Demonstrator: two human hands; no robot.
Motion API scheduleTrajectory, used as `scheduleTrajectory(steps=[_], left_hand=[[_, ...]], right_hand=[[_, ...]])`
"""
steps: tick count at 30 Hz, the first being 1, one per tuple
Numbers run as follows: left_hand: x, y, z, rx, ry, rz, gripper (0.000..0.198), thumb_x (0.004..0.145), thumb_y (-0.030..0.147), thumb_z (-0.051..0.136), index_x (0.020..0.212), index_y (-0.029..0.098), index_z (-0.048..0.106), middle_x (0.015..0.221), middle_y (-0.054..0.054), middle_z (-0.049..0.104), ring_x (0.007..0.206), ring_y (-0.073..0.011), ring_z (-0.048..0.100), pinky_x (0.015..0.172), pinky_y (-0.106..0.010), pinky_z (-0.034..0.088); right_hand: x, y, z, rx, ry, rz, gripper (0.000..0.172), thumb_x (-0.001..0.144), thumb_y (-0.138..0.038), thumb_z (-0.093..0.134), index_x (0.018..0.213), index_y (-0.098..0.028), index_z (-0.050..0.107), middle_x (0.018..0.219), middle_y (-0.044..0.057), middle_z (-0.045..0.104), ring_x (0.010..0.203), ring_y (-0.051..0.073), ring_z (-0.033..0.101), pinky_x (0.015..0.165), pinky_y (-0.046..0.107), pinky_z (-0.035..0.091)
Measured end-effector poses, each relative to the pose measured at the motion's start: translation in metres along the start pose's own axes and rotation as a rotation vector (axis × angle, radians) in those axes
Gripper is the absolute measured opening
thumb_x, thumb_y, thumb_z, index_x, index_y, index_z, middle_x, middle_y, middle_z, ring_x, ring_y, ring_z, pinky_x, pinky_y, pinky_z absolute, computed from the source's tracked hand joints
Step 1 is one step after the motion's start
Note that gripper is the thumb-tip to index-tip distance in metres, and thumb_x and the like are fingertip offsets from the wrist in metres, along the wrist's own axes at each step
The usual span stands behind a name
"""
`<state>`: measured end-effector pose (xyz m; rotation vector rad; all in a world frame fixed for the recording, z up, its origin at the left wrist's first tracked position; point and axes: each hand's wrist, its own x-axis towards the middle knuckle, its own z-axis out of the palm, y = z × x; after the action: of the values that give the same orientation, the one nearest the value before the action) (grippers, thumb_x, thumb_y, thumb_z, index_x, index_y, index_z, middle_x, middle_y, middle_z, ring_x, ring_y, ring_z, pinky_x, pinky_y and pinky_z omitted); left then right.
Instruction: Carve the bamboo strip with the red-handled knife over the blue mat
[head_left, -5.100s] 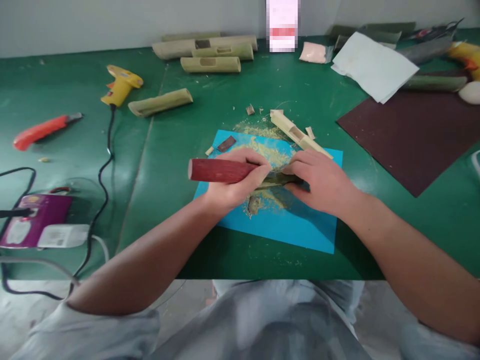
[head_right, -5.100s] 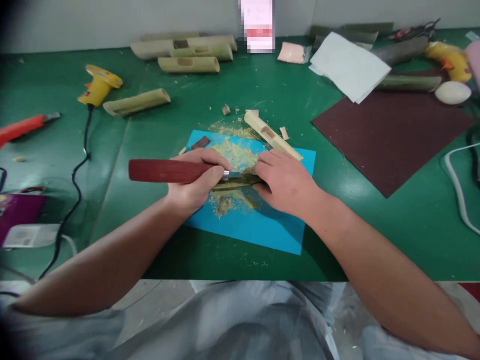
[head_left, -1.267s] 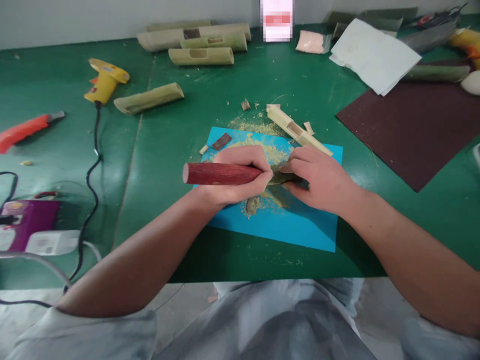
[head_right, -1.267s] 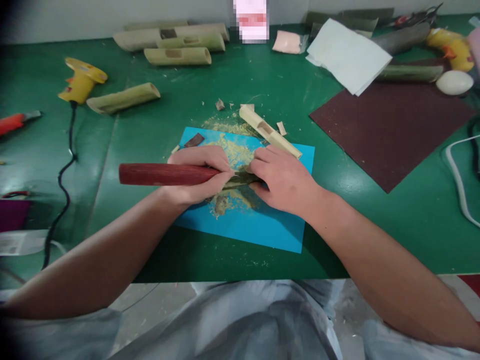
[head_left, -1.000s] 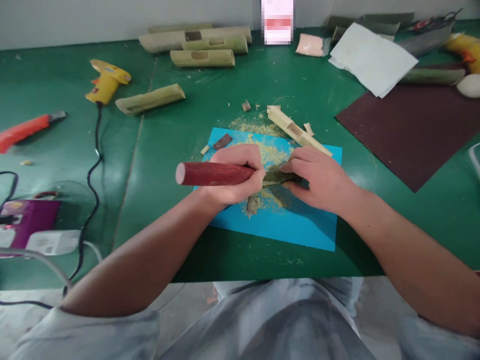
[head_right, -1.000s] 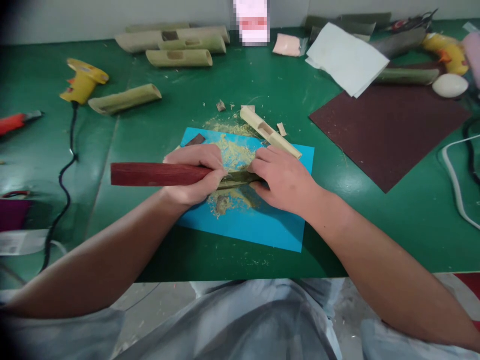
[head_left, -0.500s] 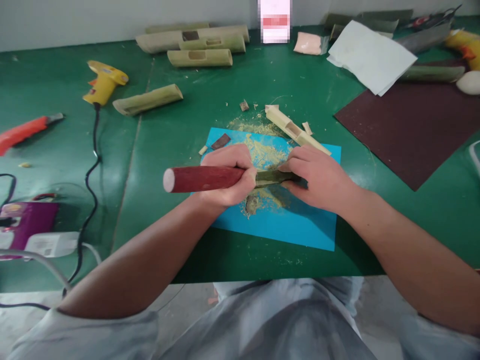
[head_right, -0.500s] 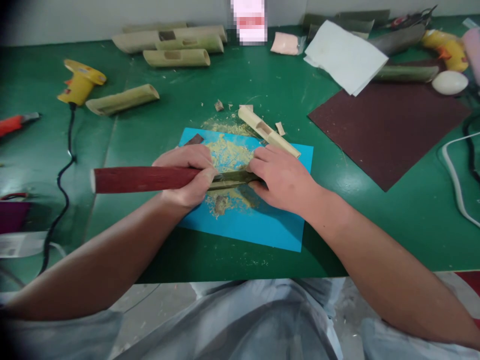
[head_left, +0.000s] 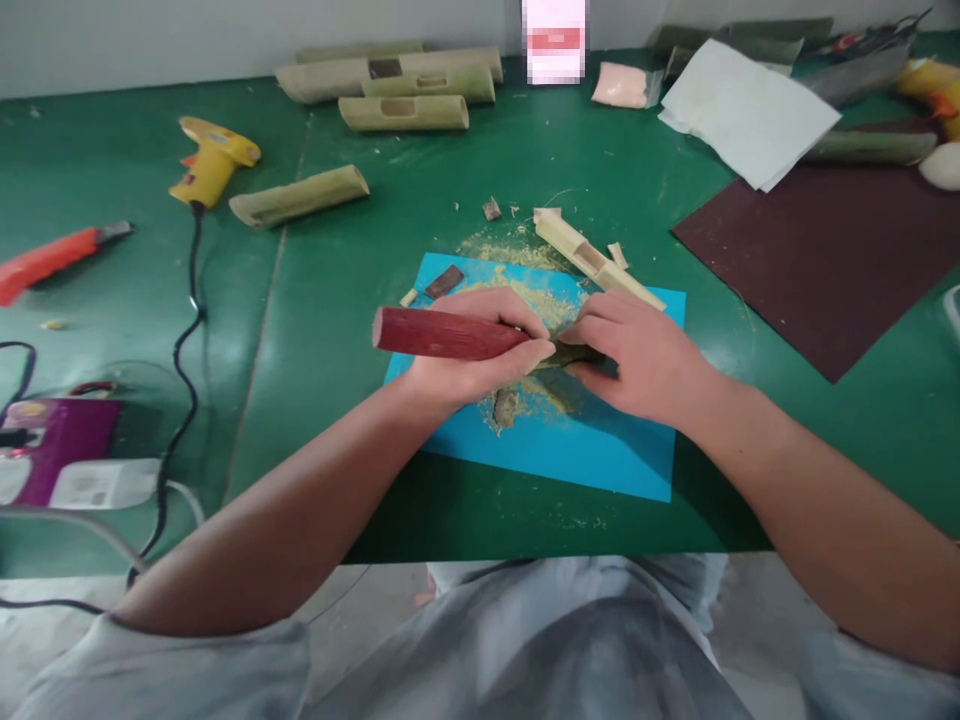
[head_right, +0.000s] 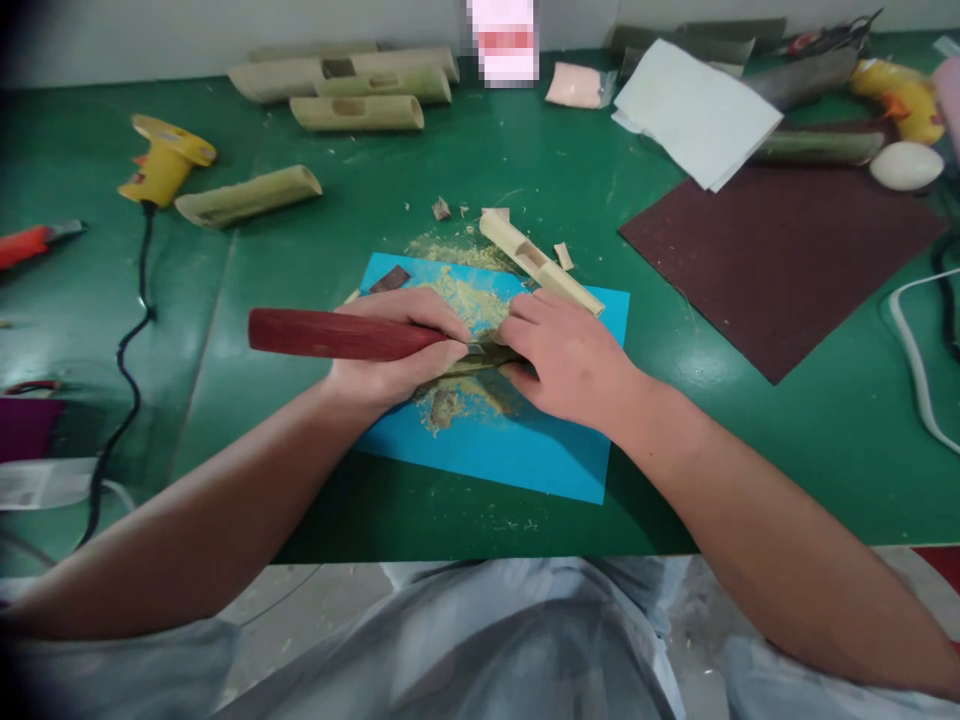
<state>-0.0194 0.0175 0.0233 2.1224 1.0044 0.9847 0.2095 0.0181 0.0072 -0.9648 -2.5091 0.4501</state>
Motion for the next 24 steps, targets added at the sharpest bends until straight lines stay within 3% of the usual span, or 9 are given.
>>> scheduleTrajectory(steps=[5,20,24], left_hand=[[0.0004,-0.0039,0.0016,-0.058,0.039,0.039,0.009,0.087,0.029,0.073,0.079,0.026,0.070,0.079,0.001,0.075,0.073,-0.0178,0.069,0.069,-0.041,0.056],[-0.0003,0.0014,0.0002,0.011,-0.002,-0.012,0.013,0.095,0.029,0.062,0.082,0.028,0.065,0.084,0.001,0.074,0.078,-0.0152,0.068,0.078,-0.041,0.060],[0.0002,-0.0033,0.0008,-0.044,0.000,0.046,0.011,0.092,0.027,0.067,0.081,0.028,0.066,0.081,0.002,0.072,0.077,-0.0162,0.067,0.076,-0.043,0.058]], right_hand=[[0.0001,0.0003,0.0005,-0.001,-0.001,0.005,0.013,0.092,-0.026,0.058,0.097,-0.020,0.068,0.092,0.008,0.062,0.090,0.025,0.054,0.076,0.039,0.039],[0.0002,-0.0004,0.0010,0.015,-0.007,0.015,0.012,0.091,-0.024,0.058,0.097,-0.019,0.068,0.092,0.009,0.063,0.090,0.026,0.054,0.077,0.040,0.040],[-0.0001,-0.0002,0.0014,0.028,0.002,0.006,0.012,0.091,-0.024,0.057,0.097,-0.020,0.067,0.091,0.009,0.062,0.090,0.026,0.053,0.077,0.040,0.039]])
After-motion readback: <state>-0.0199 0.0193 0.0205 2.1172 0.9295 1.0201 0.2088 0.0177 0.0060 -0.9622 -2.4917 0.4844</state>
